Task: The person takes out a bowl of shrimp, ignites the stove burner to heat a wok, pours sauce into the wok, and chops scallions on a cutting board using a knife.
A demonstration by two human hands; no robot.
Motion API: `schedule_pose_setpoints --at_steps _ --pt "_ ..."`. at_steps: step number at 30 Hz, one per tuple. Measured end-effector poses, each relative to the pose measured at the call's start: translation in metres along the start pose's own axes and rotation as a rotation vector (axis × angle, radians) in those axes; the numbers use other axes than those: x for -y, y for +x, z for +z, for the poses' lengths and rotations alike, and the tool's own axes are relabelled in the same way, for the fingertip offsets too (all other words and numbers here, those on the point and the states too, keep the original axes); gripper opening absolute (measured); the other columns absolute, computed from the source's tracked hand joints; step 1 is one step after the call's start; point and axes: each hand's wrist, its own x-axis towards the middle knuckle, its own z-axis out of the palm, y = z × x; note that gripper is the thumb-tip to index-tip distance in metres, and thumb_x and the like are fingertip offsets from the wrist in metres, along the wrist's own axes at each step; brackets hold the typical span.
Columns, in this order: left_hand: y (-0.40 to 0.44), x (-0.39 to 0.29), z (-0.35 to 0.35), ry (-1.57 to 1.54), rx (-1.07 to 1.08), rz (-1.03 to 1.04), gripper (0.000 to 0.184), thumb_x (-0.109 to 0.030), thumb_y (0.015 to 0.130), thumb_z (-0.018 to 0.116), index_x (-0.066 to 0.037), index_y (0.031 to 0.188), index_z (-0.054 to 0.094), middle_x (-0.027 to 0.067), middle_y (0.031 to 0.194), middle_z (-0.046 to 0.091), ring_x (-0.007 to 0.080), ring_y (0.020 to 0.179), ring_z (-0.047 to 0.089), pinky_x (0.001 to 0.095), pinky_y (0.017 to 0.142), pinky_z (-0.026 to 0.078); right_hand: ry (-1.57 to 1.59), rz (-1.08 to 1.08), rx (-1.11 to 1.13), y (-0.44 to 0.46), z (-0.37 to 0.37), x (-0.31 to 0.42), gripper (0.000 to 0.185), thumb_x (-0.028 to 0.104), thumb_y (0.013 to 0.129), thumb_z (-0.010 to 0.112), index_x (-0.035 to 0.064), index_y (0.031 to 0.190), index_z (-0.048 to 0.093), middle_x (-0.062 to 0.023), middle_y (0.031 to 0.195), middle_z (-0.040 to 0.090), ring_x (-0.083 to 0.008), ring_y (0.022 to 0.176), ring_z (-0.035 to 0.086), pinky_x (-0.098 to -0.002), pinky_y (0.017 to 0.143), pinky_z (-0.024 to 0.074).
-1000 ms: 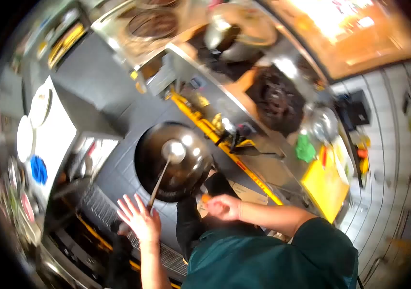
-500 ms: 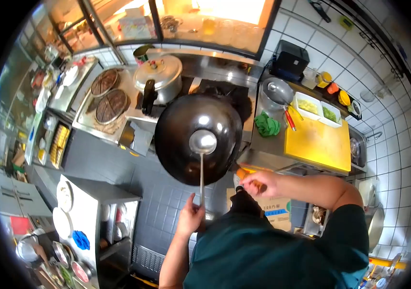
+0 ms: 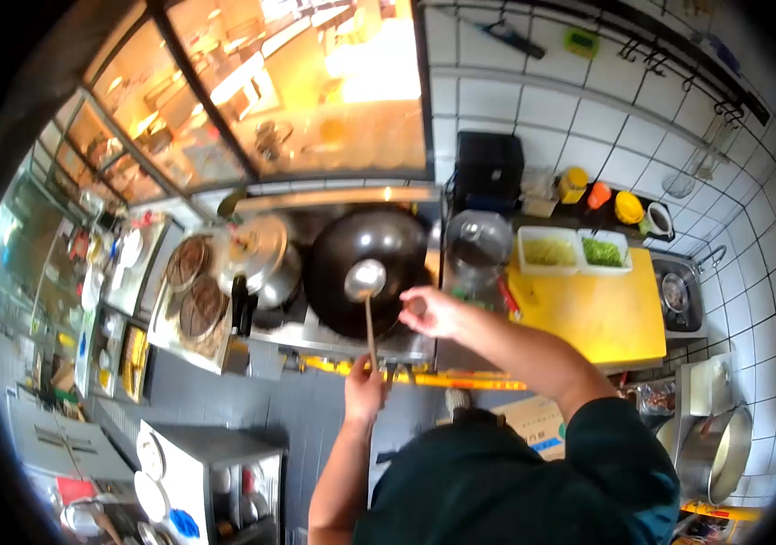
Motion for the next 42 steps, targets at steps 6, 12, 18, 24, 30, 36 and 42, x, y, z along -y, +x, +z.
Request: schedule_pose_setpoints --at_steps 6,12,18,24,30,36,42 --pt "0.029 -0.004 0.014 0.021 -0.110 -0.089 0.046 -0.006 0.095 0.057 0.002 0.140 0.053 0.0084 0.075 0.062 0.0132 0.052 0.057 0.0266 0.043 0.041 -0.825 -0.199 0.059 -0.085 0.004 0.045 0.099 0.065 0.097 0.055 -0.0090 0.155 0.024 -0.0347 0.153 0.036 -0.0410 0.129 0.057 -0.0499 0.101 0.0535" --pt "0.044 -0.002 0.011 -0.241 -0.142 -0.182 0.048 -0.003 0.090 0.062 -0.001 0.137 0.053 0.0125 0.085 0.066 0.0189 0.059 0.061 0.0286 0.046 0.047 -1.473 -2.056 -0.592 -0.187 0.045 0.249 0.064 0.015 0.085 0.077 -0.0008 0.140 0.048 -0.0233 0.143 0.051 -0.0406 0.133 0.049 -0.0470 0.113 0.0408" --pt "0.048 -0.008 0.011 -0.585 0.009 -0.359 0.042 -0.003 0.087 0.061 -0.001 0.128 0.054 0.0149 0.088 0.068 0.0186 0.059 0.061 0.0304 0.047 0.047 -1.610 -2.348 -1.227 -0.206 0.049 0.431 0.063 0.008 0.081 0.077 0.0012 0.139 0.050 -0.0205 0.134 0.057 -0.0367 0.126 0.055 -0.0459 0.105 0.0473" --pt "0.037 -0.001 0.024 0.911 -0.229 0.179 0.051 -0.003 0.085 0.056 -0.005 0.136 0.057 0.0167 0.092 0.069 0.0273 0.071 0.069 0.0409 0.058 0.055 -1.602 -2.106 -0.681 -0.207 0.026 0.478 0.053 0.014 0.085 0.076 0.0046 0.134 0.057 -0.0184 0.110 0.070 -0.0326 0.100 0.069 -0.0408 0.092 0.0538" --pt "0.044 -0.006 0.004 1.482 -0.301 0.202 0.055 -0.006 0.086 0.058 -0.010 0.140 0.054 0.0155 0.099 0.065 0.0343 0.086 0.070 0.0454 0.069 0.058 -1.679 -1.745 -0.551 -0.265 0.042 0.452 0.050 0.013 0.096 0.069 0.0042 0.143 0.054 -0.0160 0.126 0.069 -0.0249 0.111 0.067 -0.0341 0.097 0.0502" --pt "0.062 0.015 -0.048 1.454 -0.359 0.236 0.043 -0.008 0.089 0.058 -0.006 0.132 0.058 0.0170 0.098 0.065 0.0357 0.086 0.069 0.0459 0.071 0.058 -1.606 -2.016 -0.540 -0.280 0.041 0.396 0.058 0.013 0.100 0.063 0.0159 0.154 0.043 -0.0161 0.146 0.056 -0.0288 0.126 0.060 -0.0375 0.102 0.0501" --pt "0.062 0.024 -0.066 1.287 -0.333 0.330 0.036 -0.006 0.089 0.057 -0.005 0.124 0.060 0.0177 0.100 0.065 0.0380 0.088 0.068 0.0481 0.073 0.057 -1.462 -1.739 -0.658 -0.273 0.015 0.382 0.058 0.009 0.101 0.059 0.0169 0.156 0.042 -0.0125 0.148 0.055 -0.0261 0.133 0.055 -0.0359 0.109 0.0441"
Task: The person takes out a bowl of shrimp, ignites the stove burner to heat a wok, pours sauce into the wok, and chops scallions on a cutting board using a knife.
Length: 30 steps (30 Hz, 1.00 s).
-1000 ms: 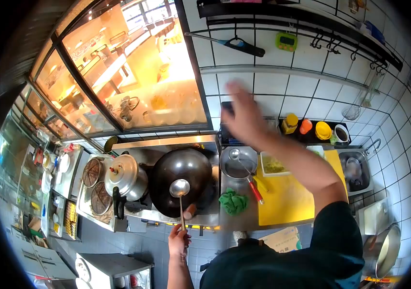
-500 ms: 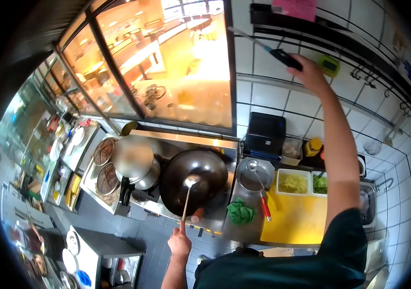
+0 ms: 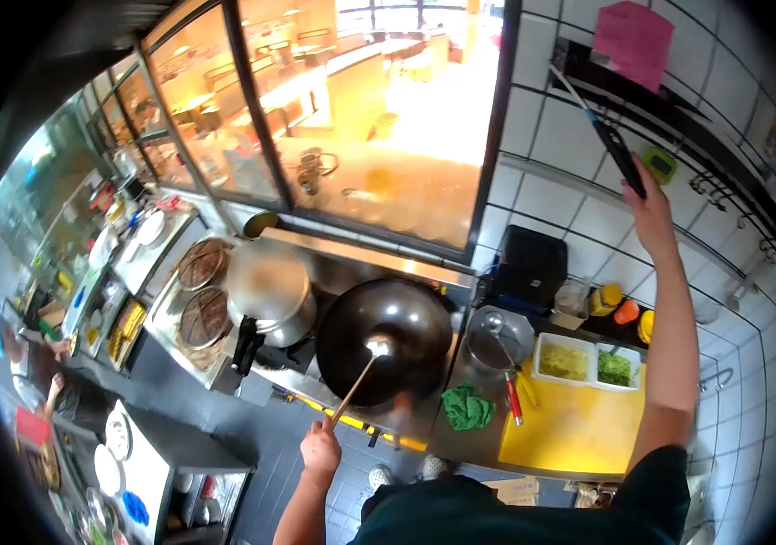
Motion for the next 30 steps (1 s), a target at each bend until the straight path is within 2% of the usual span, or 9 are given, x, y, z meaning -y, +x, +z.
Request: schedule_pose_setpoints --at_steps 1,4,5,11,21,25,26,29,30 --pt "0.001 0.003 0.000 -0.022 -0.019 0.030 0.034 -0.006 0.088 0.057 -0.005 0.123 0.061 0.0177 0.100 0.065 0.0384 0.088 0.068 0.0484 0.073 0.057 -0.046 -0.065 -0.025 0.005 -0.002 -0.015 0.058 0.008 0.101 0.059 0.0163 0.156 0.042 -0.0115 0.149 0.054 -0.0243 0.135 0.053 -0.0357 0.109 0.0433" --pt "0.006 0.006 -0.003 -0.006 0.014 0.022 0.031 -0.005 0.088 0.057 -0.005 0.119 0.061 0.0178 0.101 0.064 0.0394 0.089 0.067 0.0485 0.074 0.057 -0.127 -0.170 -0.003 0.022 -0.012 -0.022 0.054 -0.004 0.091 0.058 0.0129 0.142 0.053 -0.0194 0.133 0.062 -0.0369 0.123 0.060 -0.0388 0.104 0.0464" --pt "0.007 0.007 -0.003 0.010 0.015 0.019 0.031 -0.005 0.088 0.057 -0.005 0.119 0.061 0.0179 0.101 0.064 0.0394 0.089 0.067 0.0484 0.074 0.056 -0.237 -0.061 0.003 0.025 -0.015 -0.010 0.053 -0.006 0.089 0.057 0.0141 0.138 0.055 -0.0209 0.127 0.063 -0.0406 0.119 0.060 -0.0416 0.102 0.0471" --pt "0.009 0.013 -0.005 0.026 0.022 0.004 0.035 -0.004 0.088 0.057 -0.005 0.123 0.062 0.0174 0.099 0.063 0.0384 0.090 0.067 0.0474 0.074 0.056 -0.445 -0.118 0.075 0.055 -0.015 -0.007 0.049 -0.005 0.091 0.056 0.0146 0.136 0.055 -0.0187 0.132 0.062 -0.0380 0.124 0.058 -0.0423 0.106 0.0465" --pt "0.006 0.016 -0.009 -0.045 -0.035 0.021 0.048 -0.009 0.085 0.064 -0.001 0.132 0.057 0.0163 0.105 0.063 0.0370 0.097 0.065 0.0470 0.080 0.055 -0.216 -0.081 0.057 0.076 -0.004 0.011 0.050 0.001 0.095 0.059 0.0149 0.142 0.052 -0.0189 0.139 0.060 -0.0345 0.131 0.056 -0.0393 0.109 0.0438" --pt "0.000 -0.005 -0.024 0.065 -0.146 0.064 0.072 -0.020 0.079 0.075 0.000 0.143 0.047 0.0236 0.132 0.054 0.0438 0.128 0.050 0.0563 0.106 0.041 -0.210 -0.145 0.046 0.077 -0.005 0.011 0.053 0.001 0.096 0.058 0.0139 0.146 0.049 -0.0177 0.143 0.058 -0.0341 0.133 0.054 -0.0388 0.109 0.0439" --pt "-0.001 -0.004 -0.020 0.018 -0.134 0.075 0.078 -0.023 0.079 0.077 0.002 0.145 0.045 0.0288 0.143 0.045 0.0502 0.139 0.036 0.0625 0.116 0.028 -0.220 -0.141 0.038 0.077 -0.006 0.009 0.053 0.001 0.096 0.058 0.0135 0.146 0.049 -0.0174 0.143 0.058 -0.0338 0.133 0.054 -0.0388 0.109 0.0437" --pt "-0.005 -0.030 -0.048 0.081 -0.272 0.185 0.076 -0.020 0.077 0.078 0.003 0.143 0.047 0.0322 0.142 0.044 0.0533 0.139 0.036 0.0627 0.119 0.025 -0.170 -0.090 0.056 0.071 -0.010 0.012 0.055 -0.001 0.095 0.058 0.0107 0.148 0.047 -0.0145 0.147 0.056 -0.0298 0.137 0.053 -0.0376 0.111 0.0423" --pt "-0.008 -0.031 -0.043 0.020 -0.283 0.214 0.069 -0.019 0.076 0.076 0.001 0.138 0.051 0.0327 0.142 0.042 0.0557 0.138 0.034 0.0698 0.116 0.025 -0.140 -0.066 0.069 0.068 -0.011 0.012 0.057 -0.002 0.095 0.058 0.0096 0.149 0.046 -0.0132 0.149 0.055 -0.0280 0.138 0.052 -0.0371 0.112 0.0418"
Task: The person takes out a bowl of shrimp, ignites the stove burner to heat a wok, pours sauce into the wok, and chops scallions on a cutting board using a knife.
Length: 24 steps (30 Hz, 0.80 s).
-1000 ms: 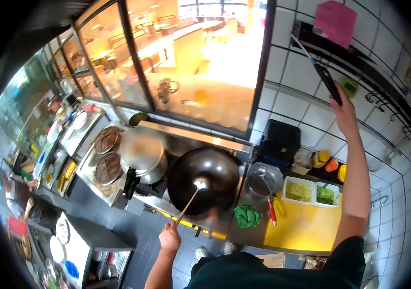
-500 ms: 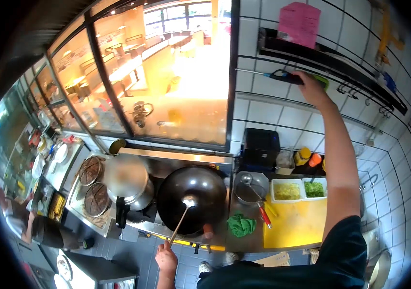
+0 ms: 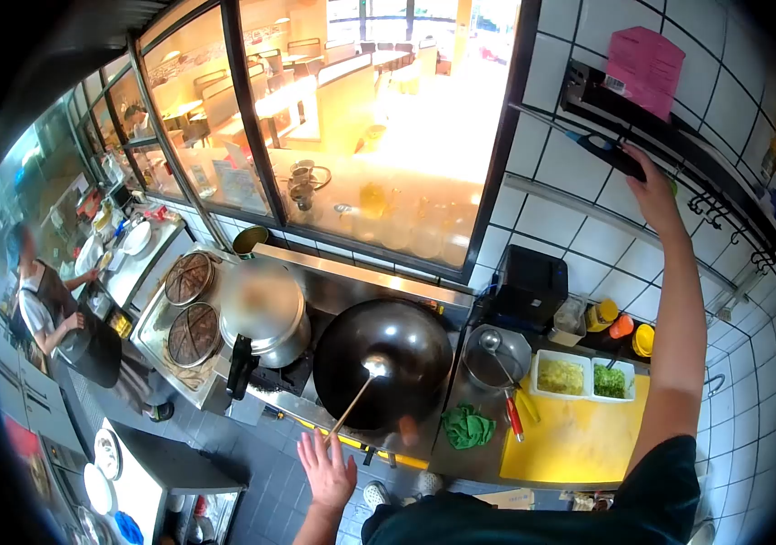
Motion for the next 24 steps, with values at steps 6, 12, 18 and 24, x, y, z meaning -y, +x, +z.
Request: schedule_pose_setpoints --at_steps 6,12,18,24 --pt "-0.041 -0.024 0.012 -0.317 -0.106 0.510 0.052 -0.016 0.078 0.076 -0.004 0.126 0.060 0.0288 0.133 0.053 0.0521 0.125 0.050 0.0683 0.102 0.043 0.092 0.064 -0.004 -0.053 0.005 0.008 0.066 -0.006 0.093 0.057 0.0123 0.154 0.042 -0.0102 0.155 0.048 -0.0255 0.143 0.046 -0.0357 0.117 0.0351" --pt "-0.072 -0.021 0.075 -0.661 0.468 0.193 0.052 -0.015 0.082 0.070 0.001 0.130 0.057 0.0274 0.130 0.059 0.0403 0.120 0.059 0.0466 0.102 0.051 1.017 0.364 0.430 -0.186 0.073 0.054 0.093 -0.006 0.082 0.070 0.0080 0.160 0.021 -0.0106 0.107 0.065 -0.0279 0.103 0.069 -0.0423 0.094 0.0553" --pt "-0.107 0.012 0.212 -0.620 0.511 -0.489 0.064 -0.016 0.081 0.071 0.008 0.134 0.045 0.0314 0.134 0.054 0.0479 0.125 0.052 0.0486 0.106 0.045 1.219 0.907 0.920 -0.344 0.152 0.083 0.065 -0.014 0.080 0.056 0.0052 0.140 0.039 -0.0120 0.102 0.062 -0.0330 0.105 0.070 -0.0425 0.088 0.0596" --pt "-0.104 0.042 0.324 -0.639 0.199 -0.574 0.066 -0.009 0.079 0.071 0.008 0.136 0.043 0.0299 0.131 0.054 0.0471 0.126 0.051 0.0490 0.107 0.044 0.741 1.199 1.129 -0.490 0.219 0.095 0.045 0.028 0.097 0.060 0.0090 0.136 0.049 -0.0078 0.088 0.065 -0.0156 0.065 0.064 -0.0274 0.053 0.0472"
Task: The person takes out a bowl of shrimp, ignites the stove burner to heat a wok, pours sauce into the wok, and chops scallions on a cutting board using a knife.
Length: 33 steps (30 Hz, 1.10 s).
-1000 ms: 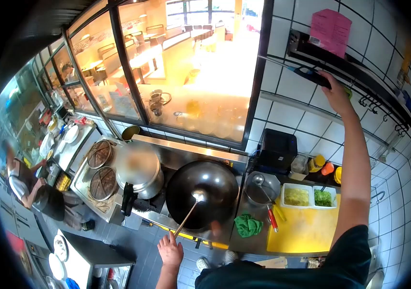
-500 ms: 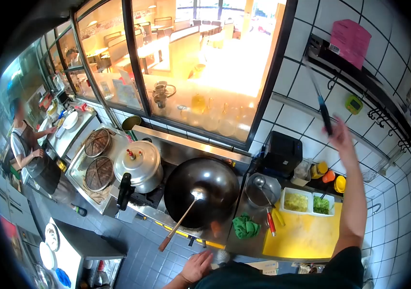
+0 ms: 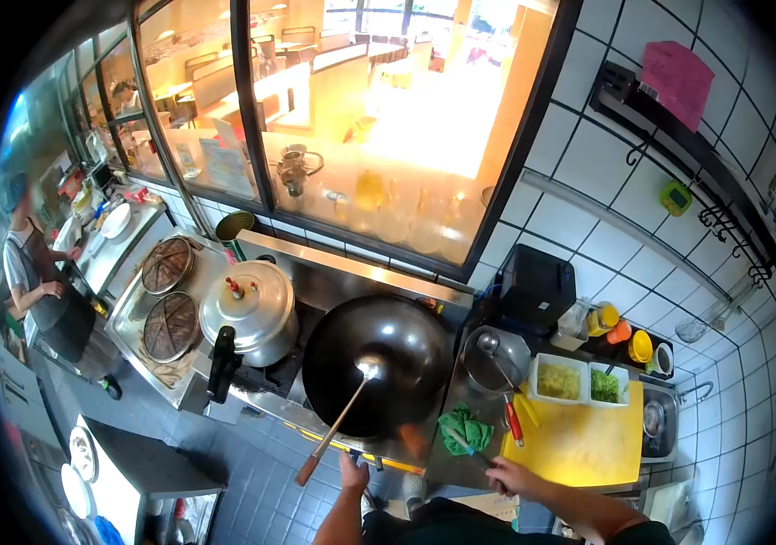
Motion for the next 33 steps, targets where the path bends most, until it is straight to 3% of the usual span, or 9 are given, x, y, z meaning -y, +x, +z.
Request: schedule_pose_setpoints --at_steps 4,9,12,15,17,19,20,25,33 --pt "0.021 -0.009 0.004 -0.144 0.128 -0.190 0.058 -0.006 0.080 0.070 0.007 0.133 0.049 0.0289 0.131 0.058 0.0451 0.124 0.055 0.0483 0.105 0.045 -0.250 -0.107 -0.107 0.026 0.036 -0.025 0.050 0.048 0.100 0.062 0.0061 0.127 0.059 -0.0075 0.085 0.069 -0.0162 0.067 0.065 -0.0305 0.059 0.0501" --pt "0.027 -0.001 0.010 -0.313 -0.088 -0.296 0.040 -0.011 0.086 0.075 0.000 0.120 0.058 0.0219 0.112 0.071 0.0400 0.106 0.068 0.0455 0.094 0.053 -0.347 -0.265 -0.228 0.065 0.060 -0.016 0.043 0.043 0.100 0.062 0.0041 0.119 0.063 -0.0119 0.088 0.072 -0.0234 0.077 0.070 -0.0366 0.070 0.0538" --pt "0.027 0.006 0.003 -0.054 -0.053 -0.249 0.033 -0.016 0.087 0.077 0.000 0.113 0.062 0.0192 0.107 0.073 0.0354 0.100 0.071 0.0443 0.087 0.056 -0.433 -0.339 -0.312 0.087 0.074 -0.013 0.041 0.043 0.099 0.063 0.0055 0.117 0.065 -0.0166 0.090 0.072 -0.0322 0.083 0.071 -0.0413 0.074 0.0542" --pt "0.028 0.009 -0.002 -0.155 -0.081 -0.228 0.021 -0.012 0.088 0.075 0.002 0.101 0.065 0.0168 0.094 0.074 0.0290 0.088 0.072 0.0395 0.080 0.056 -0.485 -0.432 -0.407 0.095 0.082 0.003 0.039 0.041 0.099 0.064 0.0060 0.115 0.066 -0.0200 0.091 0.072 -0.0380 0.086 0.071 -0.0446 0.075 0.0540" --pt "0.035 0.041 0.018 -0.674 0.009 -0.318 0.016 -0.015 0.095 0.064 0.002 0.093 0.066 0.0069 0.074 0.066 0.0135 0.060 0.059 0.0308 0.053 0.046 -0.484 -0.397 -0.425 0.091 0.087 0.015 0.039 0.042 0.098 0.064 0.0066 0.114 0.066 -0.0199 0.091 0.072 -0.0383 0.087 0.071 -0.0472 0.076 0.0538" --pt "0.032 0.038 0.012 -0.539 0.030 -0.357 0.021 -0.013 0.095 0.057 0.000 0.079 0.064 0.0061 0.064 0.061 0.0154 0.055 0.056 0.0307 0.050 0.044 -0.559 -0.489 -0.480 0.098 0.087 0.014 0.038 0.042 0.097 0.065 0.0070 0.113 0.065 -0.0193 0.090 0.073 -0.0395 0.086 0.071 -0.0482 0.074 0.0541" --pt "0.033 0.008 0.003 -0.796 -0.049 -0.551 0.020 -0.010 0.092 0.056 -0.001 0.076 0.063 0.0069 0.064 0.060 0.0169 0.054 0.057 0.0319 0.050 0.046 -0.583 -0.481 -0.523 0.101 0.089 0.015 0.037 0.041 0.097 0.065 0.0077 0.112 0.066 -0.0202 0.089 0.073 -0.0410 0.085 0.071 -0.0487 0.073 0.0543" --pt "0.046 0.023 0.013 -1.132 0.008 -0.951 0.021 -0.024 0.103 0.059 -0.004 0.096 0.057 0.0060 0.075 0.056 0.0172 0.056 0.053 0.0364 0.053 0.052 -0.478 -0.698 -0.547 0.114 0.096 0.030 0.023 0.028 0.096 0.069 0.0074 0.107 0.066 -0.0239 0.087 0.070 -0.0450 0.083 0.068 -0.0517 0.071 0.0529" --pt "0.047 0.017 0.011 -1.045 0.029 -0.988 0.021 -0.025 0.101 0.064 -0.004 0.103 0.063 0.0034 0.074 0.058 0.0164 0.061 0.058 0.0358 0.062 0.057 -0.371 -0.692 -0.283 0.190 0.081 -0.013 0.035 0.024 0.090 0.073 0.0022 0.115 0.063 -0.0183 0.095 0.072 -0.0342 0.089 0.071 -0.0382 0.079 0.0538"
